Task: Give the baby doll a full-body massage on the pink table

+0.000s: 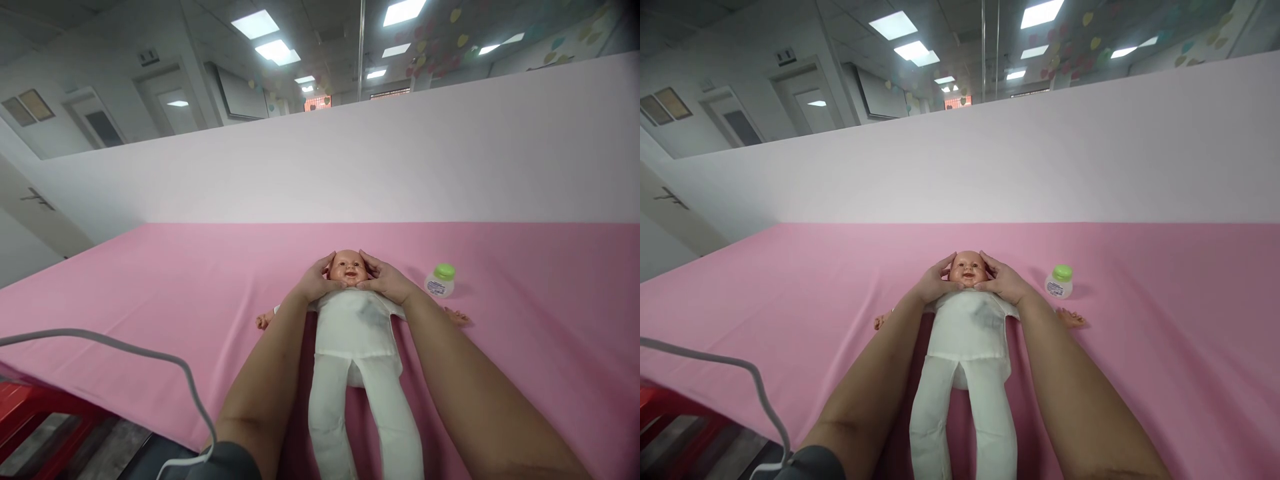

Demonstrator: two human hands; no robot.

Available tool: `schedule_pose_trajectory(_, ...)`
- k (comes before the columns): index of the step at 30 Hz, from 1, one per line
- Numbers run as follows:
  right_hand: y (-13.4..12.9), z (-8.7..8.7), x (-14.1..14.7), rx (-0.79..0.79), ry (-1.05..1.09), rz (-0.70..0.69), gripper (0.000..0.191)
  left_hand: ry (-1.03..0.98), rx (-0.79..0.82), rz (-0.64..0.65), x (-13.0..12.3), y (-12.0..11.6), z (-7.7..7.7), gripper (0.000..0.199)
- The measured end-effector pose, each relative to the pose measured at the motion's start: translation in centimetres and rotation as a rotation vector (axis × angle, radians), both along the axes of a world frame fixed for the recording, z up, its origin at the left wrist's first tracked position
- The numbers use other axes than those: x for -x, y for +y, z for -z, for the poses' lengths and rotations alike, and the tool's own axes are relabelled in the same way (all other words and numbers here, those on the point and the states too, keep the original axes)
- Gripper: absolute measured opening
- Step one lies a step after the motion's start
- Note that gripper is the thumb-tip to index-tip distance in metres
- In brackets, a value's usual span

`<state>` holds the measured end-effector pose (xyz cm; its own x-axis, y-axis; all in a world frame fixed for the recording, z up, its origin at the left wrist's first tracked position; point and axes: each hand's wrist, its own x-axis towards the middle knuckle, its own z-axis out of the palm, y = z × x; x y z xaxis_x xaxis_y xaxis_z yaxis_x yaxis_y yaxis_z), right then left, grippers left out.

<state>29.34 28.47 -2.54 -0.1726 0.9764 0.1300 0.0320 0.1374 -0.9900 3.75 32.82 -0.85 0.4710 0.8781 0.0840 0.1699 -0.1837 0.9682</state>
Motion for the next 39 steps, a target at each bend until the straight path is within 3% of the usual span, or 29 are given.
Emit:
schedule_pose_trajectory(6,-0.7,-0.9,-0.1,-0.027,0.139,-0.089,0.083,-0.144,0.11,0.132,0.8,0.3,0.1,0.109)
schedule_pose_trajectory(9,-0.7,-1.0,0.0,-0.031,0.149,-0.098,0.079,-0.163,0.137,0.127,0.7,0.2,0.0,0.109)
schedule_pose_trajectory(17,0.8,0.8,1.5,-0.049,0.043,0.078,0.112,-0.028,0.003,-0.045,-0.7,-0.1,0.2,0.128)
schedule_pose_trajectory(22,1.0,1.2,2.0,-0.098,-0.004,0.157,0.11,0.044,-0.039,-0.115,-1.1,-0.2,0.4,0.127)
schedule_pose_trajectory(27,0.8,1.1,1.5,-0.093,-0.005,0.125,0.108,-0.01,-0.015,-0.109,-0.9,-0.4,0.2,0.122)
schedule_pose_trajectory(33,0.1,0.5,0.6,-0.027,0.068,0.008,0.088,-0.13,0.1,0.0,0.1,-0.1,0.5,0.113)
schedule_pose_trajectory(39,-0.4,-0.1,0.6,0.007,0.137,-0.039,0.076,-0.196,0.134,0.003,0.1,-0.2,0.5,0.109)
